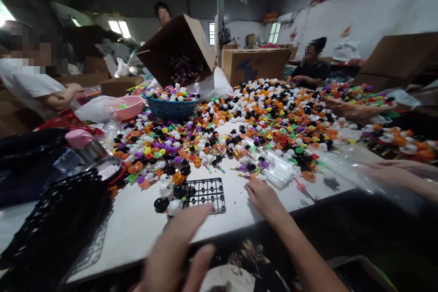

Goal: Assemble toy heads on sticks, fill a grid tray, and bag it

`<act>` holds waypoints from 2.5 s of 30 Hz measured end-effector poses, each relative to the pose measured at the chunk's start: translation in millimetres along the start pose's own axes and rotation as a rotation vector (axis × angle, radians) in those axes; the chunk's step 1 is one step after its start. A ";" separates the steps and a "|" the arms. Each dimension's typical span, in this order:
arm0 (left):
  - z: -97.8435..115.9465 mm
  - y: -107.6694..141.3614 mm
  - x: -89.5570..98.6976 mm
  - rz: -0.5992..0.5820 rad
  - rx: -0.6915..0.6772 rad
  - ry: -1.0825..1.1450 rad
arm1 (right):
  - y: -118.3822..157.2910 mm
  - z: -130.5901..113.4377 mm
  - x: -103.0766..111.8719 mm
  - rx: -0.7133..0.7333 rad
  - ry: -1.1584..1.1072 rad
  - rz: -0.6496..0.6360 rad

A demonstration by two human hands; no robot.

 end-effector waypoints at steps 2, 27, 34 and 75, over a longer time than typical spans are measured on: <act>0.5 -7.4 -48.8 -0.044 -0.065 0.062 | -19.0 6.4 -6.7 -0.072 0.024 -0.063; -48.5 21.7 -168.5 0.040 0.258 -0.224 | -69.9 -26.2 -52.0 0.032 -0.280 0.082; -48.3 21.5 -170.5 -0.050 0.316 -0.222 | -21.7 -64.4 -69.3 0.104 -0.300 0.006; -53.8 -8.3 -67.4 0.063 0.176 -0.510 | -17.4 -79.9 -136.9 -0.170 -0.938 -0.226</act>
Point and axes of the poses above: each hand's wrist, its own y-axis away from the middle knuckle, its own x-axis out of the back of the hand, z = x × y, the point moved 4 cm from there along -y, towards the middle knuckle, and after that the axes turned 14 degrees about -y, right-handed, at the moved point
